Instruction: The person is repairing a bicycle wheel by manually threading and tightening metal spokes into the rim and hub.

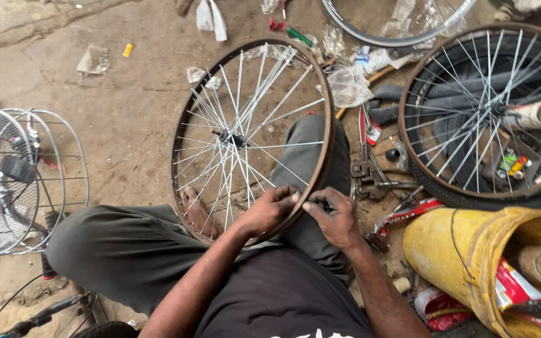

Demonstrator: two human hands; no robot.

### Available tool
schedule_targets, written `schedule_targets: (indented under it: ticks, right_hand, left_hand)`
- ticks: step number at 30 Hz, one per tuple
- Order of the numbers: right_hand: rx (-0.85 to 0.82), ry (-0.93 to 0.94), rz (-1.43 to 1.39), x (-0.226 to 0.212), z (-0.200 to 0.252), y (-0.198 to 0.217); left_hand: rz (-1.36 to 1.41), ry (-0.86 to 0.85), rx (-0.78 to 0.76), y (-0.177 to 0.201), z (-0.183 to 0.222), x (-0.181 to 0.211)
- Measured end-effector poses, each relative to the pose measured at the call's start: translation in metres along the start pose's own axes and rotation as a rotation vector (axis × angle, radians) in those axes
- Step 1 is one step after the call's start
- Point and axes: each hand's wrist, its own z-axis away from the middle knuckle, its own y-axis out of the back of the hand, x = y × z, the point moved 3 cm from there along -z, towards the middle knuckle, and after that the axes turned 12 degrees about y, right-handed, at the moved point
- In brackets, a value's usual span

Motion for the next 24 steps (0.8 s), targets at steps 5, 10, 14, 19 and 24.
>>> schedule_targets:
  ticks: [5,10,14,19,24]
  right_hand:
    - [-0.05,-0.049,-0.099,0.009,0.003,0.002]
    - [0.282,-0.458,-0.4,0.056,0.022,0.038]
    - [0.656,-0.489,-0.834,0.103,0.023,0.074]
    - [0.705,-0.535,-1.005,0.137,0.022,0.076]
    - [0.661,-0.475,-1.188,0.14,0.028,0.069]
  left_hand:
    - [-0.424,-0.101,0.283,-0.007,-0.017,-0.031]
    - [-0.556,-0.029,0.027,0.013,0.012,-0.048]
    - [-0.238,0.048,-0.092,0.021,0.027,-0.057]
    - [-0.371,-0.078,0.076,0.02,0.016,-0.056]
    - [-0.176,-0.003,-0.109,0.024,0.021,-0.054]
